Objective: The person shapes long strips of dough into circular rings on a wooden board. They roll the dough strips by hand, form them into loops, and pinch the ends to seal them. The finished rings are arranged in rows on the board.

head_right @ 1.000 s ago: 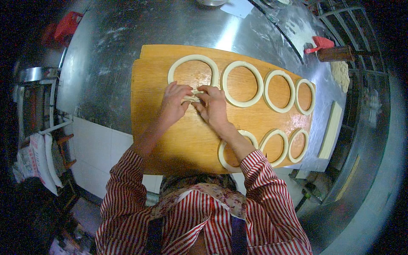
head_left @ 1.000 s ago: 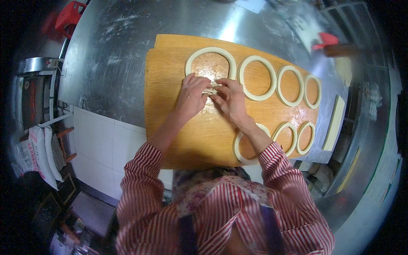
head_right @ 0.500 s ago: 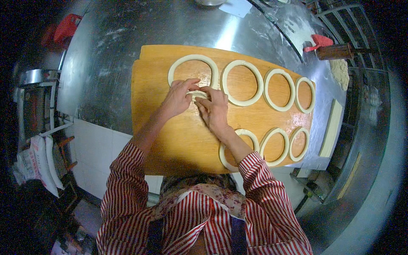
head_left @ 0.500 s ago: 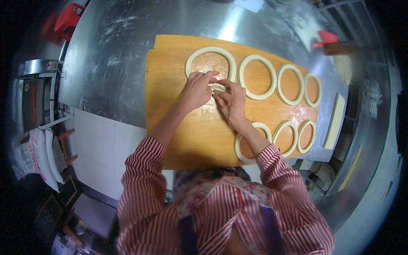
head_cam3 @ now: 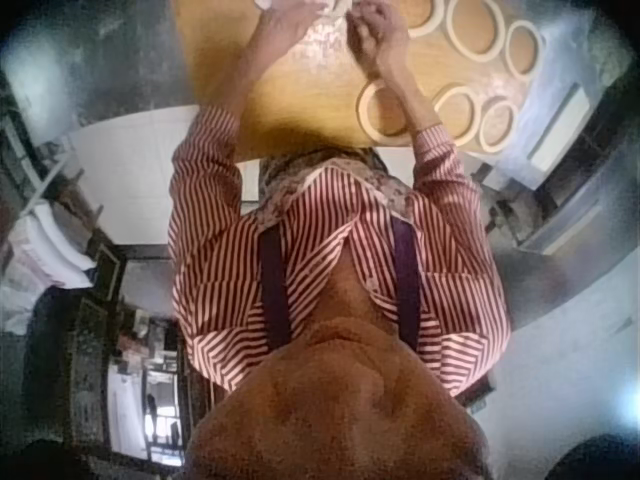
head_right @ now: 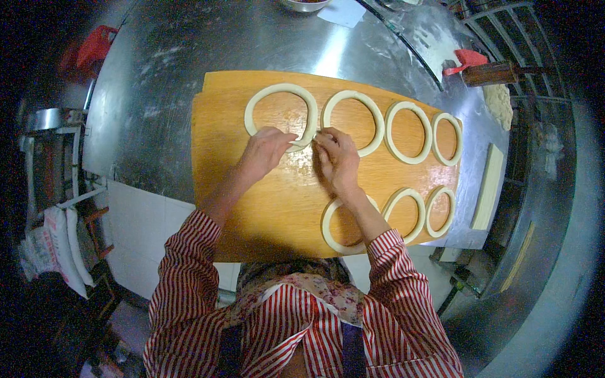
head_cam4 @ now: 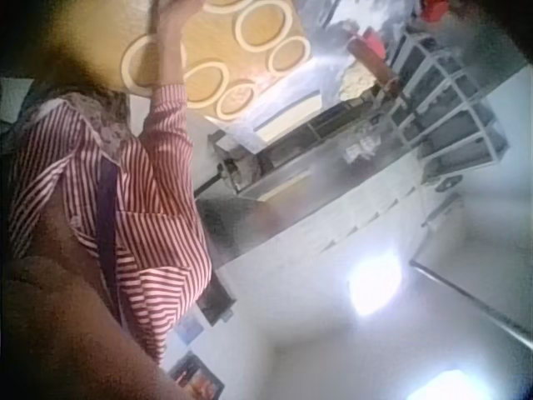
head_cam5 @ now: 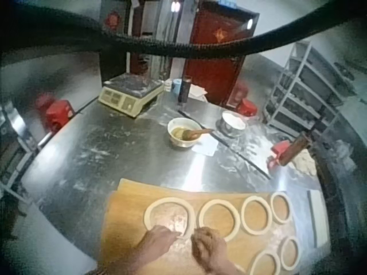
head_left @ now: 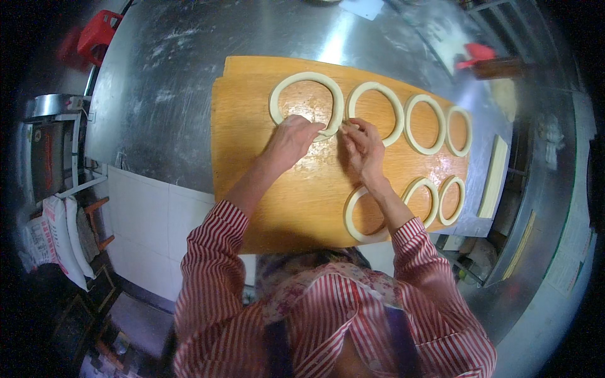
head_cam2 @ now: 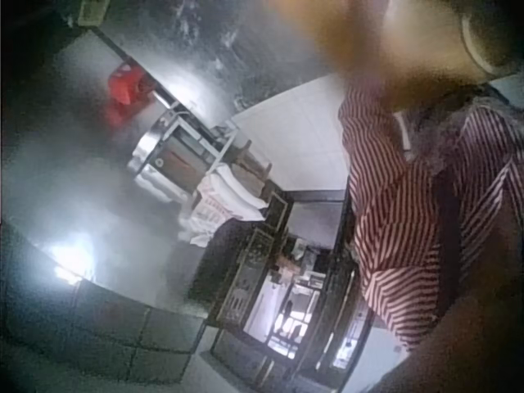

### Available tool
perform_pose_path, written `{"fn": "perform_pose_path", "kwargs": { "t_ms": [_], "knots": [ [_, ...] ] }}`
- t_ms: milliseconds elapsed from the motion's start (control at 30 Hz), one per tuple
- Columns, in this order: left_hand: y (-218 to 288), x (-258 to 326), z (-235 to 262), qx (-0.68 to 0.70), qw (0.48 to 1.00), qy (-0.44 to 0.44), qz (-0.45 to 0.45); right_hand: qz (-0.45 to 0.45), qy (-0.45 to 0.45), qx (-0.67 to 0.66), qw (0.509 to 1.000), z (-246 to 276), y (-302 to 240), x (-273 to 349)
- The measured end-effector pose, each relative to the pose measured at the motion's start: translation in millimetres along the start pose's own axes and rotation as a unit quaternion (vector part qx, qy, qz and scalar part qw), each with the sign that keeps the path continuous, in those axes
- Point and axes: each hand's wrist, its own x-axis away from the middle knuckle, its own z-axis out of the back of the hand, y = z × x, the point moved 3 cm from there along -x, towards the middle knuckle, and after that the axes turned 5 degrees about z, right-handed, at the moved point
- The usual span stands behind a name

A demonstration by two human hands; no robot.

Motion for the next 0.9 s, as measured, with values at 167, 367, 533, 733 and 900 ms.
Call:
{"fn": "perform_pose_path", "kwargs": {
  "t_ms": [167, 367, 533, 733, 900],
  "knots": [
    [19, 37, -7, -0.3, 0.944, -0.014, -0.135, 0.027, 0.013, 0.11, 0.993, 10, 4, -48],
    [13, 45, -5, -0.234, 0.967, -0.015, -0.099, 0.021, -0.067, 0.266, 0.961, -4, -19, -92],
    [-14, 3, 39, -0.161, 0.934, 0.18, 0.262, -0.024, -0.095, 0.284, 0.954, -16, -11, -108],
    [-32, -25, 57, 0.311, 0.861, 0.18, 0.361, -0.185, -0.116, 0.008, 0.976, 7, -36, -126],
    [-6, -5, 114, 0.461, 0.852, 0.171, 0.177, -0.015, -0.054, -0.092, 0.994, 58, -59, -106]
  ]
}}
